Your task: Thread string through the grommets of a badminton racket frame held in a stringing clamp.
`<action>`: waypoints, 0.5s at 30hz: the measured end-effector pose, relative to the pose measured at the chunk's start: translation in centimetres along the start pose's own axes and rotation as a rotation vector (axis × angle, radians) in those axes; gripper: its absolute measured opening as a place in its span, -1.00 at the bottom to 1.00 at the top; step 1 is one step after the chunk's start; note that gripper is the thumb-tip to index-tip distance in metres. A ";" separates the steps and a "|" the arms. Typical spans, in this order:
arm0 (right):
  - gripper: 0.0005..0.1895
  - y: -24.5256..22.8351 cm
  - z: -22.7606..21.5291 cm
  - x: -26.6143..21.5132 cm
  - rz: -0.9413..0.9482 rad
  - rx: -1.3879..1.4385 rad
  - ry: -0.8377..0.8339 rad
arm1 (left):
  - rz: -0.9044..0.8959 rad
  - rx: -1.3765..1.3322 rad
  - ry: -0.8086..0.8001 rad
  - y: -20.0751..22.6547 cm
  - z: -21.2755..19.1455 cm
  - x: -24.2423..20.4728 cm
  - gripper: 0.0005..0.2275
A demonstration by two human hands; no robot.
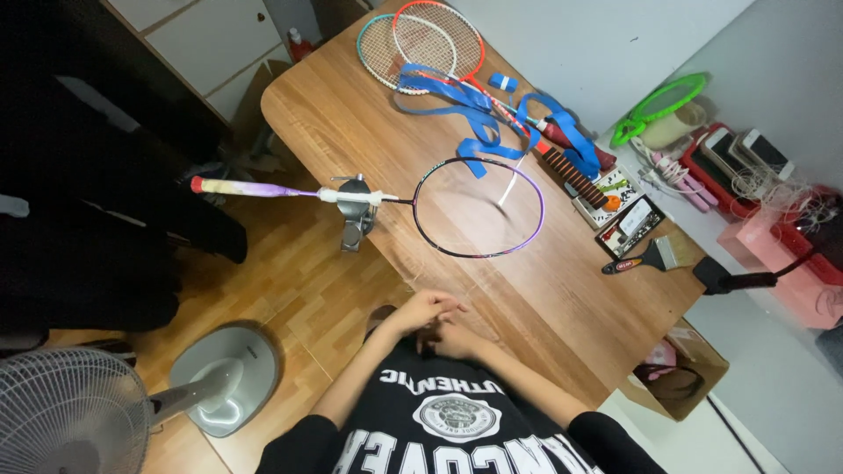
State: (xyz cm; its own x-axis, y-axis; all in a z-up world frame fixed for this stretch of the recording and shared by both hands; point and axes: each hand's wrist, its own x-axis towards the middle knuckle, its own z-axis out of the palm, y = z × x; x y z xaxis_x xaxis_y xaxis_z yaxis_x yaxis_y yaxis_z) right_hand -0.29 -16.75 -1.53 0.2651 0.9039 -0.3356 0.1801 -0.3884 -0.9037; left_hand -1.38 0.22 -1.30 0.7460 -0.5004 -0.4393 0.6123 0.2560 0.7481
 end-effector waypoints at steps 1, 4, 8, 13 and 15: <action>-0.74 0.0 -1.0 -0.1 -0.002 -0.003 0.008 | 0.002 0.008 -0.004 0.5 -0.6 -0.6 -0.78; -0.66 0.1 -4.8 -0.8 0.046 0.281 0.193 | -0.007 -0.056 0.073 0.6 -3.2 -2.5 -0.85; -0.72 -1.8 -9.8 -3.4 0.172 1.012 0.549 | -0.188 -0.092 0.295 -6.6 -10.0 -8.4 -0.87; -0.71 4.3 -13.0 -7.3 0.105 1.368 0.906 | -0.059 -0.872 0.955 -13.7 -16.1 -15.3 -0.73; -0.72 8.3 -12.7 -8.6 -0.372 1.499 0.847 | 0.401 -1.239 0.943 -17.4 -19.4 -17.0 -0.67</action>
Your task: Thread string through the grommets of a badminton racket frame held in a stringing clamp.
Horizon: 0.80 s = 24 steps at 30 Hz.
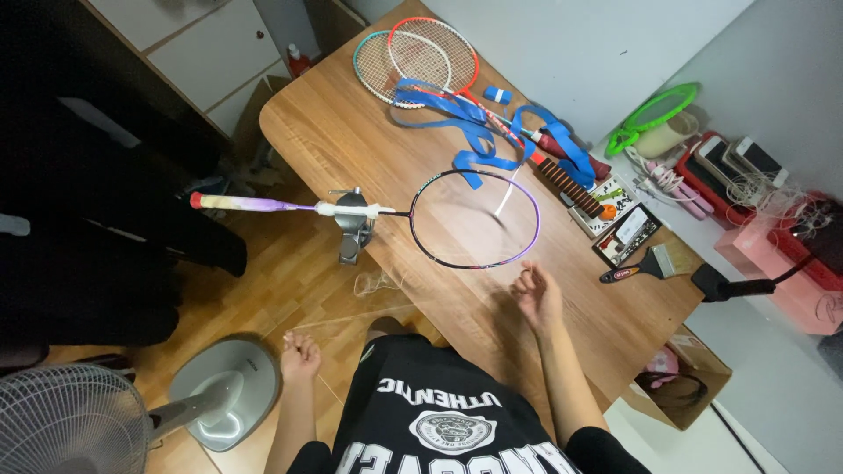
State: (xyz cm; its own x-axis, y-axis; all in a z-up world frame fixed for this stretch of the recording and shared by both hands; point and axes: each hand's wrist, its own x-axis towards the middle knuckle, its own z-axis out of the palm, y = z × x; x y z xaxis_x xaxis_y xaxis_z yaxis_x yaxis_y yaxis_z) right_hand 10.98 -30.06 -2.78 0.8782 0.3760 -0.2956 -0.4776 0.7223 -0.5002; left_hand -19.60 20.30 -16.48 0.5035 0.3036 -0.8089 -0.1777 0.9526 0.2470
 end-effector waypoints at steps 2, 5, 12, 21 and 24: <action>-0.78 1.4 -6.8 0.6 0.024 -0.080 0.035 | 0.055 0.265 0.059 -0.5 3.3 -2.7 -0.67; -0.82 1.5 3.4 -0.3 0.220 -0.474 0.220 | 0.031 0.832 0.232 -2.7 5.0 -2.7 -0.57; -0.77 11.1 9.8 -3.7 0.509 -1.404 -0.354 | 0.041 1.444 -0.643 -16.4 14.4 -2.0 -0.72; -0.64 10.0 10.7 -3.2 0.405 -1.306 -0.272 | 0.130 1.386 -1.010 -17.0 20.1 -5.5 -0.84; -0.72 5.7 13.0 -2.2 0.321 -0.723 0.058 | -0.012 1.400 -0.500 -11.8 13.6 -2.0 -0.78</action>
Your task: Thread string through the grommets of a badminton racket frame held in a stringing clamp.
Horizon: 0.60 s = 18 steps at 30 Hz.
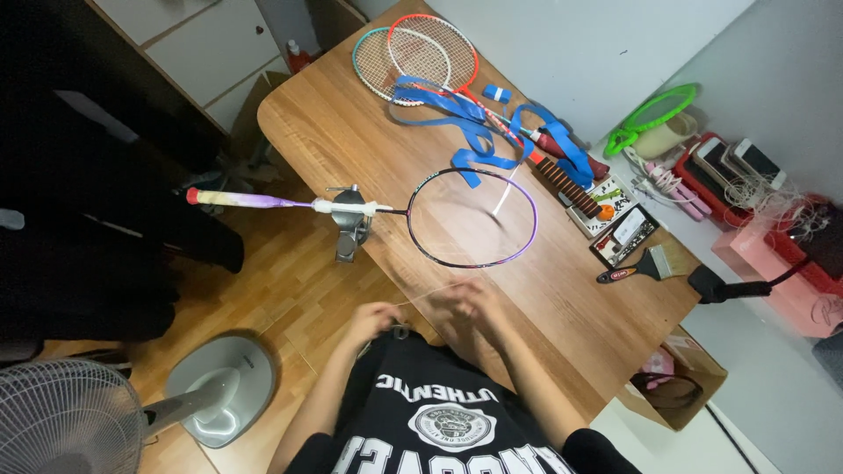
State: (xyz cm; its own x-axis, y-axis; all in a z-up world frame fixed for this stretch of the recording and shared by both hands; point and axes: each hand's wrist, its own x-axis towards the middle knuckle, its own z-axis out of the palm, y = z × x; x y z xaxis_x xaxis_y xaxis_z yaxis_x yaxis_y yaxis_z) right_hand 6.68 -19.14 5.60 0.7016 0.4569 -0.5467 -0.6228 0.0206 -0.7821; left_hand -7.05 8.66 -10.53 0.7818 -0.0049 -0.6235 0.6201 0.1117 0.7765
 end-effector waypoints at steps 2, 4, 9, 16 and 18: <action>-0.78 -0.3 -2.3 0.3 -0.029 0.255 0.068 | 0.099 -0.034 0.154 -3.1 -5.3 -1.5 -0.65; -0.82 0.0 -5.1 0.7 -0.059 0.510 0.140 | 0.196 -0.068 0.303 -5.0 -10.4 -3.0 -0.52; -0.82 5.9 -13.2 3.0 -0.193 0.830 0.061 | 0.339 -0.265 0.863 -4.7 -16.7 -6.6 -0.84; -0.81 3.9 -5.0 0.3 0.287 -0.011 0.296 | -0.156 0.482 0.621 4.8 -6.8 -4.8 -0.68; -0.79 3.8 -3.6 0.2 0.351 -0.121 0.240 | -0.065 0.321 0.313 6.7 -2.0 -2.4 -0.70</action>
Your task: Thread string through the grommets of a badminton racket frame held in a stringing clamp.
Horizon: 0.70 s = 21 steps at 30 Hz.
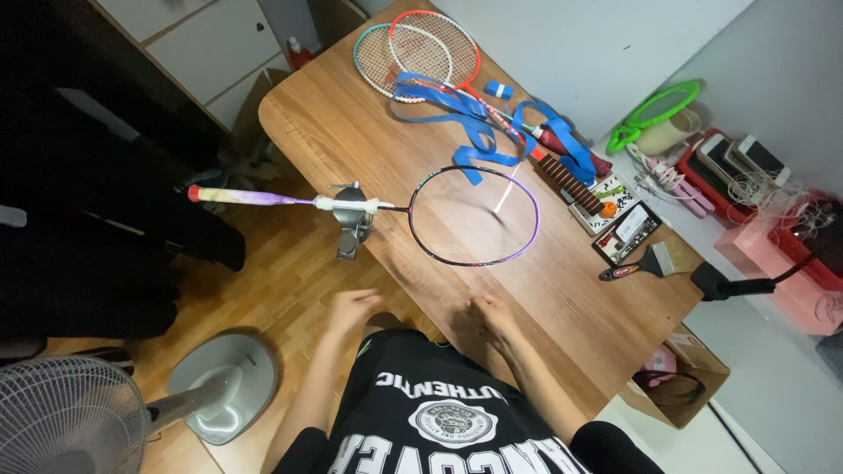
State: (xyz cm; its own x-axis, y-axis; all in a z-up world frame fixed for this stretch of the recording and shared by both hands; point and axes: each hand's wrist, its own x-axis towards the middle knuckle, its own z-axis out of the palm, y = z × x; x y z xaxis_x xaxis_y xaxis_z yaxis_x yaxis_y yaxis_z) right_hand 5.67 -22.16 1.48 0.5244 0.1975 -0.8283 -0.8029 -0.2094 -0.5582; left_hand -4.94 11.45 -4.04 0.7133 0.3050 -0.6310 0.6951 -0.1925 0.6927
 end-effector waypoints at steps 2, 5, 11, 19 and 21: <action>-0.80 0.8 -0.5 1.8 -0.024 0.082 -0.090 | 0.157 0.005 -0.098 4.3 3.8 -0.5 -0.72; -0.80 0.1 -0.8 1.6 -0.067 0.150 -0.214 | 0.372 -0.037 -0.308 8.2 9.9 0.1 -0.75; -0.77 3.2 -2.7 1.7 -0.078 0.067 -0.184 | 0.383 -0.036 -0.238 7.2 16.4 0.7 -0.79; -0.78 6.3 -2.7 3.8 -0.137 0.111 -0.078 | 0.121 -0.486 -0.452 5.3 16.0 1.5 -0.73; -0.74 5.7 -3.1 4.5 -0.248 -0.265 0.124 | 0.232 -0.828 -0.661 3.7 16.8 2.9 -0.70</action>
State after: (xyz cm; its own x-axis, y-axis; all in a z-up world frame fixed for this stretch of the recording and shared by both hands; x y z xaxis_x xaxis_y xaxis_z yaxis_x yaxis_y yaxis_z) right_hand 4.35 -25.40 -5.59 0.7368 0.1588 -0.6572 -0.5550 -0.4131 -0.7220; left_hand 1.24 -4.06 -9.19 0.8991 -0.2680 -0.3461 0.4374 0.5840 0.6839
